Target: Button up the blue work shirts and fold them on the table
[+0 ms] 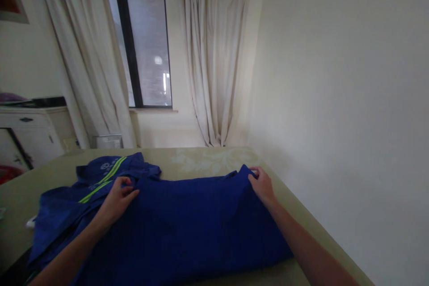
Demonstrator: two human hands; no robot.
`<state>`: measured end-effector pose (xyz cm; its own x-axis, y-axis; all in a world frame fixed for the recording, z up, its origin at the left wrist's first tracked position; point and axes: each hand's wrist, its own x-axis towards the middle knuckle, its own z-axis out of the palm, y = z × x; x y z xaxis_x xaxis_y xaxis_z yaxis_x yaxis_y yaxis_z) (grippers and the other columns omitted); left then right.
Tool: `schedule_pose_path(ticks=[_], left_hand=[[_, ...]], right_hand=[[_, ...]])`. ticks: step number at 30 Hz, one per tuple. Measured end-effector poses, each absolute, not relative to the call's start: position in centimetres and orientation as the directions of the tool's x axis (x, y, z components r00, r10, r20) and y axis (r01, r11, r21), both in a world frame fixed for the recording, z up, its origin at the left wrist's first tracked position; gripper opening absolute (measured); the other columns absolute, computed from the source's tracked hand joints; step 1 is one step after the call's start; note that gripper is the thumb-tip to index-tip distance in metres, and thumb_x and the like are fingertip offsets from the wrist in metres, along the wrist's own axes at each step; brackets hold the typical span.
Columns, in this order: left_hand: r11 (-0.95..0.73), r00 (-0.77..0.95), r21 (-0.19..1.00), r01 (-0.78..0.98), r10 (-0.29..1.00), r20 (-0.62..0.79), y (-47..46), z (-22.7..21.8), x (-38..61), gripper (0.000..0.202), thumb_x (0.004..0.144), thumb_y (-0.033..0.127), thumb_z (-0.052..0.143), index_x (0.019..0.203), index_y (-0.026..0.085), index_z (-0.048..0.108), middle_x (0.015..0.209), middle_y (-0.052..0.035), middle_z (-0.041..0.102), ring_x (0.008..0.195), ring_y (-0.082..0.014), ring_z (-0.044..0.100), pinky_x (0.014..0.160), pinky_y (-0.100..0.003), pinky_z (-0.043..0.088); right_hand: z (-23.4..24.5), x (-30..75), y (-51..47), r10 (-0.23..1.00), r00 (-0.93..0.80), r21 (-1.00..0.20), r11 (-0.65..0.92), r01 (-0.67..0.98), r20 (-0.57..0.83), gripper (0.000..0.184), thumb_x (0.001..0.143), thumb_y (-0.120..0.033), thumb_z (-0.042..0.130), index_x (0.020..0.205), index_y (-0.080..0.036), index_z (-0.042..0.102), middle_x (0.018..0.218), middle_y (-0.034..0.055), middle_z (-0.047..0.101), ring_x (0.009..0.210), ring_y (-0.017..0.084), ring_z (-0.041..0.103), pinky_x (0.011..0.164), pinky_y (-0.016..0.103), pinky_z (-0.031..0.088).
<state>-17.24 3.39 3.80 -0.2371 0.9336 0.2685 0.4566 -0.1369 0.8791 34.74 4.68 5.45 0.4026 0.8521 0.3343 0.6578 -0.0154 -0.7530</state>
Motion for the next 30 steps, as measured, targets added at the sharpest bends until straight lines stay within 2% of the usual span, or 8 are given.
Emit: schedule_pose_path(ticks=[4,8,12,16,19,23,26,30], left_hand=[[-0.224,-0.234,0.850,0.476,0.900,0.368,4.5,5.1,-17.9,0.042,0.067,0.051,0.067,0.091,0.026,0.043,0.076,0.0035,0.060,0.068,-0.0199,0.064,0.060,-0.028,0.048],[-0.193,-0.176,0.658,0.728,0.875,0.451,5.1,5.8,-17.2,0.019,0.081,0.044,0.053,0.087,0.027,0.045,0.078,0.0004,0.061,0.073,-0.0225,0.065,0.072,-0.033,0.050],[-0.217,-0.042,0.478,0.851,0.880,0.474,3.6,5.0,-17.3,0.025,0.086,0.039,0.045,0.102,0.024,0.056,0.108,-0.0099,0.069,0.099,-0.0293,0.068,0.091,-0.041,0.051],[-0.232,0.068,0.444,0.865,0.932,0.355,-0.4,3.2,-18.8,0.031,0.088,0.048,0.047,0.105,0.027,0.062,0.110,-0.0089,0.071,0.097,-0.0292,0.069,0.093,-0.041,0.051],[-0.173,0.058,0.490,0.854,0.969,0.242,-4.0,1.6,-20.1,0.032,0.087,0.056,0.052,0.103,0.031,0.065,0.107,-0.0047,0.074,0.096,-0.0290,0.071,0.091,-0.039,0.052],[-0.036,-0.061,0.609,0.792,0.989,0.138,-7.1,0.2,-20.9,0.040,0.073,0.062,0.063,0.100,0.032,0.066,0.104,-0.0060,0.077,0.097,-0.0351,0.073,0.092,-0.045,0.053],[-0.005,-0.072,0.674,0.739,0.994,0.086,-8.1,0.0,-20.8,0.045,0.074,0.062,0.061,0.108,0.033,0.063,0.108,-0.0064,0.077,0.098,-0.0350,0.073,0.090,-0.044,0.055],[0.013,-0.042,0.743,0.669,0.999,0.020,-9.4,-0.1,-19.9,0.054,0.072,0.062,0.063,0.117,0.032,0.059,0.102,-0.0064,0.076,0.094,-0.0336,0.073,0.083,-0.040,0.056]], right_hand=[[7.0,34.8,6.1,0.752,0.433,-0.667,0.012,0.745,0.496,0.035,0.075,-0.037,0.055,0.102,-0.020,0.069,0.075,0.0016,0.068,0.072,0.022,0.065,0.074,0.035,0.051],[7.1,35.0,7.4,0.731,0.462,-0.657,-0.025,0.754,0.502,0.036,0.078,-0.036,0.052,0.105,-0.018,0.067,0.079,0.0047,0.069,0.076,0.025,0.066,0.080,0.039,0.052],[5.8,34.2,6.5,0.760,0.388,-0.607,0.011,0.794,0.522,0.038,0.084,-0.040,0.056,0.114,-0.017,0.064,0.101,0.0110,0.072,0.099,0.029,0.067,0.095,0.045,0.051],[4.5,31.3,0.7,0.829,-0.013,-0.408,0.289,0.866,0.559,0.040,0.096,-0.046,0.050,0.124,-0.022,0.063,0.126,0.0120,0.067,0.122,0.029,0.059,0.111,0.048,0.042],[4.3,28.1,-5.6,0.840,-0.363,-0.289,0.493,0.821,0.404,0.055,0.095,-0.055,0.056,0.141,-0.025,0.054,0.143,0.0112,0.058,0.133,0.029,0.052,0.113,0.047,0.040],[4.2,24.4,-11.3,0.700,-0.678,-0.127,0.711,0.692,0.224,0.086,0.085,-0.066,0.066,0.155,-0.024,0.038,0.150,0.0115,0.053,0.131,0.031,0.053,0.111,0.043,0.041],[2.7,23.2,-12.1,0.643,-0.718,0.072,0.730,0.680,0.266,0.065,0.091,-0.042,0.067,0.148,-0.019,0.047,0.135,0.0109,0.066,0.113,0.028,0.063,0.100,0.039,0.046],[0.0,24.9,-10.1,0.608,-0.727,0.299,0.664,0.686,0.318,0.015,0.090,-0.009,0.061,0.097,-0.021,0.067,0.084,0.0018,0.072,0.077,0.020,0.064,0.077,0.033,0.047]])
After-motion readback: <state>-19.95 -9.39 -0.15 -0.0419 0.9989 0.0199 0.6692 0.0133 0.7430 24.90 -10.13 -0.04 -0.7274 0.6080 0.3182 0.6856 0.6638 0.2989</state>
